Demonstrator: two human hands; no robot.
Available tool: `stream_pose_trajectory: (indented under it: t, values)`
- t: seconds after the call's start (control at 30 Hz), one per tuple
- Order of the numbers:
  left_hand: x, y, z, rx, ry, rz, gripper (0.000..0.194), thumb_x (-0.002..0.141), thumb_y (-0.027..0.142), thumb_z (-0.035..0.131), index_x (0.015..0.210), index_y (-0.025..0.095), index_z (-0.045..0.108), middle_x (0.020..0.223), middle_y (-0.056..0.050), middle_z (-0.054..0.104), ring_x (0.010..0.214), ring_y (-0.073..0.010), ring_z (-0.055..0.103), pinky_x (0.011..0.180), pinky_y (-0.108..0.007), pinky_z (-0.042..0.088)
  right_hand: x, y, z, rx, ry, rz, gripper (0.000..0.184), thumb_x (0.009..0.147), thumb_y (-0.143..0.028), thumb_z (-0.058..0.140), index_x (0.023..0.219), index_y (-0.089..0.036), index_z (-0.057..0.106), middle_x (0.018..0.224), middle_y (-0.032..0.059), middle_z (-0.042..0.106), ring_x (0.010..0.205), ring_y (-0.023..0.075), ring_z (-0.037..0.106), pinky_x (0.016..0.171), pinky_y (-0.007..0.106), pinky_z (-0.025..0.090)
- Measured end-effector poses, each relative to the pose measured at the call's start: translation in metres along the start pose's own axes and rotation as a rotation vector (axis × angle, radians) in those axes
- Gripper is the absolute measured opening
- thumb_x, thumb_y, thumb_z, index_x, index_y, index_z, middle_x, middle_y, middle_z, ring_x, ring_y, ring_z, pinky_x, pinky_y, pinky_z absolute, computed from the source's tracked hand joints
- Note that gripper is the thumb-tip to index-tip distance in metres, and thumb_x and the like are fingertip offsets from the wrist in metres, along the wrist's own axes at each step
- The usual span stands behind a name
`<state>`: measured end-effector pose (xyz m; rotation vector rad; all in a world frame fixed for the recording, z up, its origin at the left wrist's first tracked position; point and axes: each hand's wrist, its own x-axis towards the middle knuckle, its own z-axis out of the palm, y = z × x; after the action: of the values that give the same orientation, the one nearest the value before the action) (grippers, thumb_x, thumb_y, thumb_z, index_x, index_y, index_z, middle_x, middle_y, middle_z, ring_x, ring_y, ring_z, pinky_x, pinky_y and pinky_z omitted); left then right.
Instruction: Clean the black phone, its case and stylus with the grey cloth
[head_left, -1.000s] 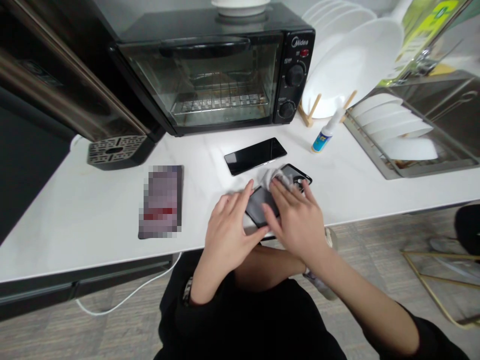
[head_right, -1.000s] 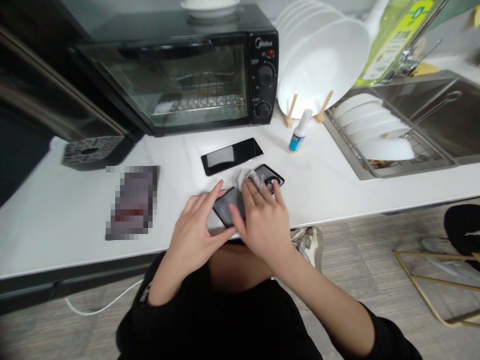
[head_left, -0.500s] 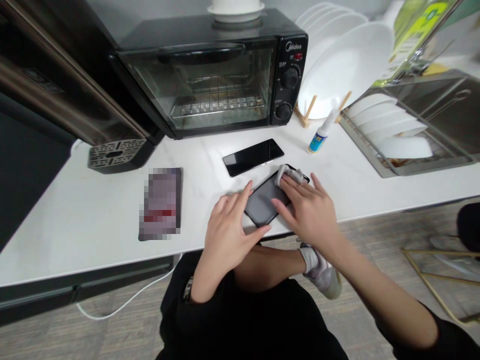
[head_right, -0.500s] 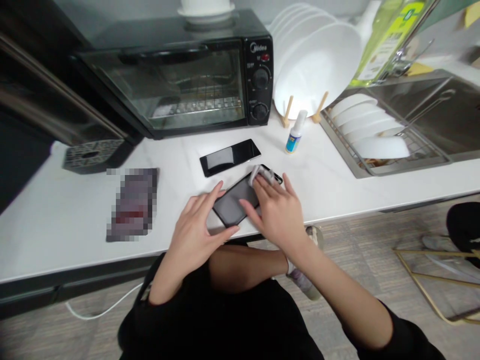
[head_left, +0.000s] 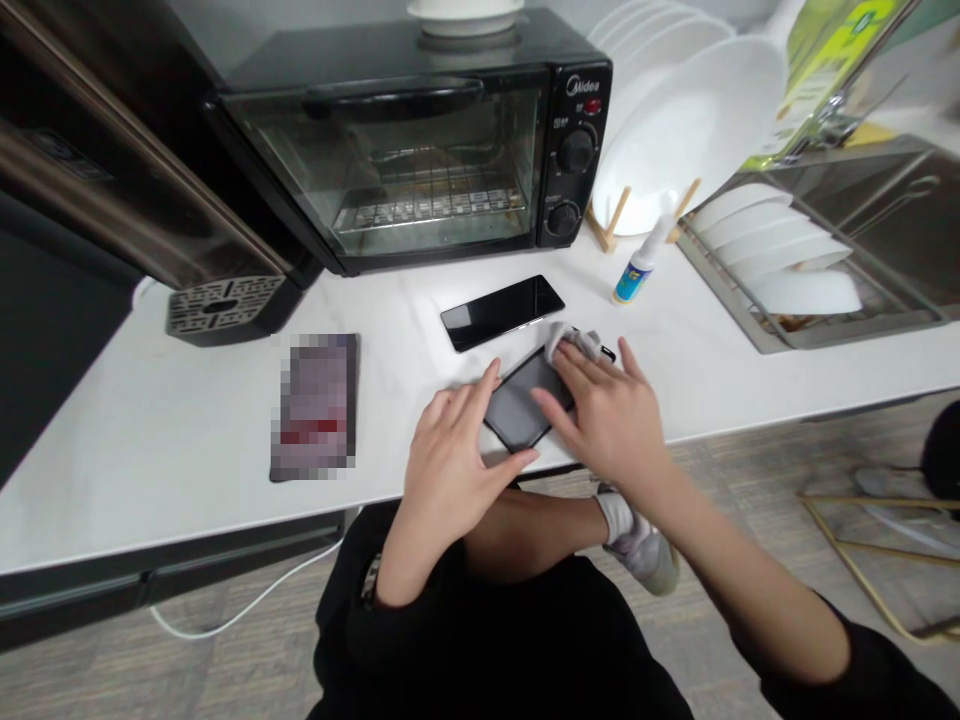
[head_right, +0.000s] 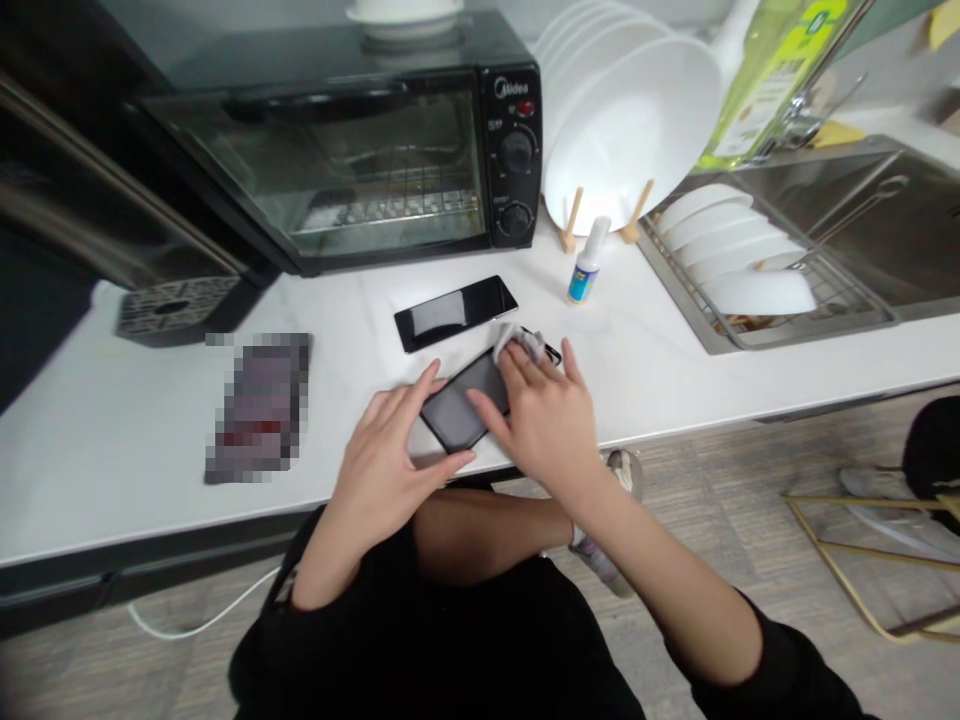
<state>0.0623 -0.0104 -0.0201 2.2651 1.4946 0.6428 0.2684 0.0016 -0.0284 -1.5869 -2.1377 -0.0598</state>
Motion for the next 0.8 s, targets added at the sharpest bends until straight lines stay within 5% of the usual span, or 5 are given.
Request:
stream_pose_trajectory:
  t: [0.17,0.3,0.43,0.67,0.8]
  values:
    - [-0.002,-0.004,-0.002,-0.006,-0.028,0.020,0.091,0.091,0.031,0.073,0.167,0.025,0.024,0.144,-0.008,0.061,0.121,-0.0281,0.054,0.109,-0.043,0.045,-0.032,-0.050,-0.004,0.216,-0.148,-0.237,0.058,0.107,-0.049,0.046,0.143,-0.006,0.060,0.148,0.0152,0.064,0.136,0.0297,0.064,0.128,0.054,0.036]
    - [0.000,-0.001,-0.003,-0.010,-0.047,0.007,0.099,0.087,0.045,0.080,0.167,0.026,0.024,0.146,-0.007,0.060,0.124,-0.0289,0.053,0.112,-0.045,0.042,-0.032,-0.009,-0.015,0.205,-0.147,-0.190,0.041,0.108,-0.043,0.047,0.139,-0.021,0.064,0.145,0.0048,0.068,0.129,0.0256,0.069,0.129,0.059,0.031]
    - [0.001,0.001,-0.001,0.011,-0.029,0.006,0.100,0.085,0.047,0.081,0.166,0.028,0.026,0.147,-0.006,0.061,0.126,-0.0294,0.053,0.114,-0.045,0.041,-0.008,0.026,-0.011,-0.005,-0.017,-0.011,0.049,0.108,-0.049,0.046,0.141,-0.017,0.063,0.144,0.0112,0.068,0.122,0.0328,0.072,0.124,0.067,0.033]
    - [-0.001,-0.003,0.002,0.040,-0.010,0.016,0.088,0.091,0.030,0.070,0.166,0.021,0.026,0.139,-0.010,0.062,0.117,-0.0292,0.054,0.106,-0.044,0.046,-0.031,-0.051,0.004,0.229,-0.110,-0.242,0.079,0.101,-0.068,0.049,0.142,-0.002,0.060,0.148,0.0201,0.063,0.133,0.0319,0.065,0.125,0.052,0.040]
    - [-0.001,-0.002,0.002,0.029,-0.010,-0.009,0.094,0.089,0.049,0.075,0.166,0.024,0.027,0.139,-0.010,0.061,0.120,-0.0306,0.053,0.108,-0.046,0.046,-0.030,-0.021,-0.004,0.184,-0.123,-0.221,0.066,0.104,-0.064,0.047,0.145,-0.014,0.060,0.150,0.0103,0.064,0.135,0.0295,0.064,0.127,0.057,0.036]
